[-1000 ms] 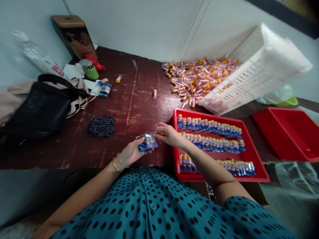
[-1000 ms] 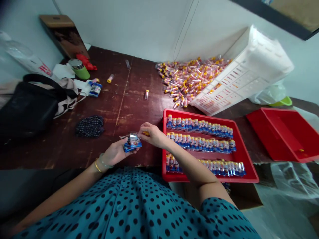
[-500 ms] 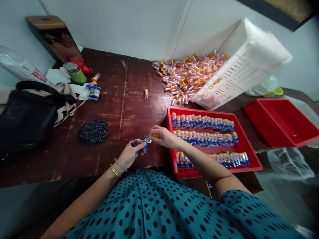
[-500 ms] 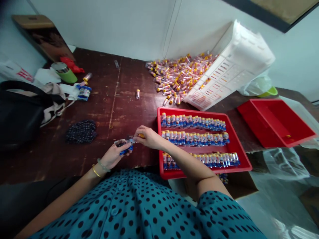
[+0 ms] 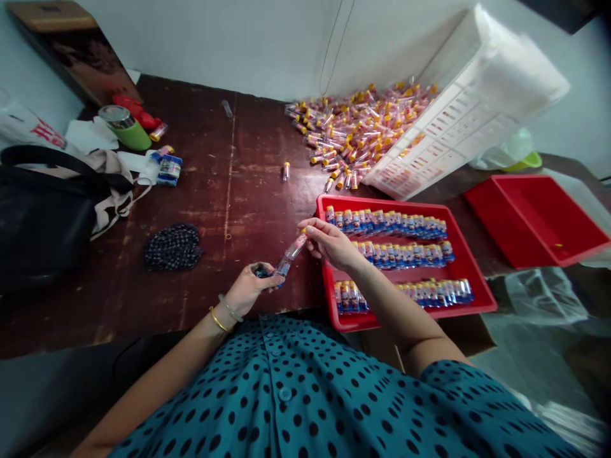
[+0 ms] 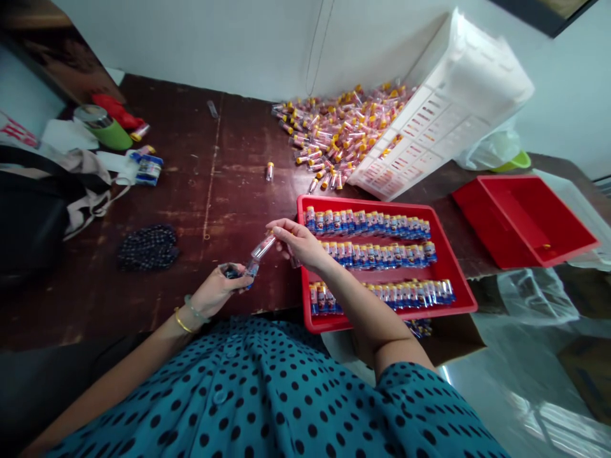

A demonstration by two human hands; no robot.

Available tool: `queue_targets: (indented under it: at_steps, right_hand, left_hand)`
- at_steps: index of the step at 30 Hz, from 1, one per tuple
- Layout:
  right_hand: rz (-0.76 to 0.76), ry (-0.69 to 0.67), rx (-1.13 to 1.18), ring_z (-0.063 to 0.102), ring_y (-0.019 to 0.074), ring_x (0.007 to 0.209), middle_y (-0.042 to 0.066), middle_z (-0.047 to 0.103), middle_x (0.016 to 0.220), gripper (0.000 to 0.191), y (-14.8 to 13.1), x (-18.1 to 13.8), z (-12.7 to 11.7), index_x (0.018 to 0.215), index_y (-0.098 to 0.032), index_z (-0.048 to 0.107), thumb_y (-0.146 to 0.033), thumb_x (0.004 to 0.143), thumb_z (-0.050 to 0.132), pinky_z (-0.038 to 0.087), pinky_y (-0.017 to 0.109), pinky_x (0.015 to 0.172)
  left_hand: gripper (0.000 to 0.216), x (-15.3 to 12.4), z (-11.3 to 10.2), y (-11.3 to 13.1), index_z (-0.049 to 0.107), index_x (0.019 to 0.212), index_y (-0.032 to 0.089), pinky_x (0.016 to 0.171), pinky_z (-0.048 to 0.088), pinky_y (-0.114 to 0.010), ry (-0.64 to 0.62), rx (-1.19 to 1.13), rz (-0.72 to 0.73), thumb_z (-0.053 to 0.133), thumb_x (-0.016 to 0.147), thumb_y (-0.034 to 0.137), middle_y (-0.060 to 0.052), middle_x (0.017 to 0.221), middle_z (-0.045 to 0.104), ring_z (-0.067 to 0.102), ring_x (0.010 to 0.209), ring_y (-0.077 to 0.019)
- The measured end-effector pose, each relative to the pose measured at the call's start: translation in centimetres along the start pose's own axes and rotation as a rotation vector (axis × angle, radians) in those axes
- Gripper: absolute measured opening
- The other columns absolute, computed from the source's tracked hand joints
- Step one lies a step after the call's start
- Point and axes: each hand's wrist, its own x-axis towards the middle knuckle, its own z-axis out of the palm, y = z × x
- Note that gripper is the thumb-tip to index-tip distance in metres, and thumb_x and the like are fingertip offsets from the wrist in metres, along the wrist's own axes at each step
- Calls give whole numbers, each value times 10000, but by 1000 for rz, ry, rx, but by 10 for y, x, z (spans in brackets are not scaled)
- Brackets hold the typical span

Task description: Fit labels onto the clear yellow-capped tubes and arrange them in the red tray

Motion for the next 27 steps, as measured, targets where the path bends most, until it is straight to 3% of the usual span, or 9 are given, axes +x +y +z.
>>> queue_targets:
  at_steps: [4, 11, 17, 22, 27]
  right_hand:
    - [10, -16, -9, 472, 56, 530, -56, 521, 663, 335, 5, 4, -2, 1011, -183, 614, -437, 810, 701, 340, 143, 408]
    - [-4, 73, -82, 462, 52, 505, -59, 532, 649, 332, 9, 3, -14, 984, -177, 601, -439, 806, 700, 354, 151, 416]
    - [8, -7, -11, 455, 56, 532, -52, 518, 684, 331, -2, -4, -5, 1007, -193, 603, -448, 814, 688, 341, 151, 416]
    - [-27, -45, -218, 443, 52, 505, -45, 544, 711, 314, -5, -9, 1, 1034, -183, 592, -429, 850, 657, 343, 163, 421]
    - [-207, 90, -424, 519, 66, 607, 13, 647, 908, 265, 9, -20, 11, 887, -182, 545, -387, 826, 701, 420, 181, 530]
  left_hand:
    - [314, -5, 3, 5, 643, 621, 151, 534, 410, -227, -35, -2, 31, 911, 504, 262, 44, 592, 606, 509, 529, -84]
    - [295, -8, 0, 5, 634, 596, 158, 535, 401, -239, -58, 2, 37, 894, 553, 291, 36, 577, 596, 503, 524, -96]
    - [274, -4, 0, 3, 657, 614, 159, 569, 401, -242, -61, 50, 70, 895, 551, 280, 38, 597, 597, 498, 547, -96]
    - [278, -5, 5, 6, 675, 645, 162, 586, 434, -253, -65, 17, 48, 897, 543, 294, 28, 631, 629, 531, 564, -109]
    - [328, -6, 19, 3, 720, 877, 165, 670, 500, -277, -55, 1, 54, 848, 643, 355, -6, 780, 700, 619, 678, -149]
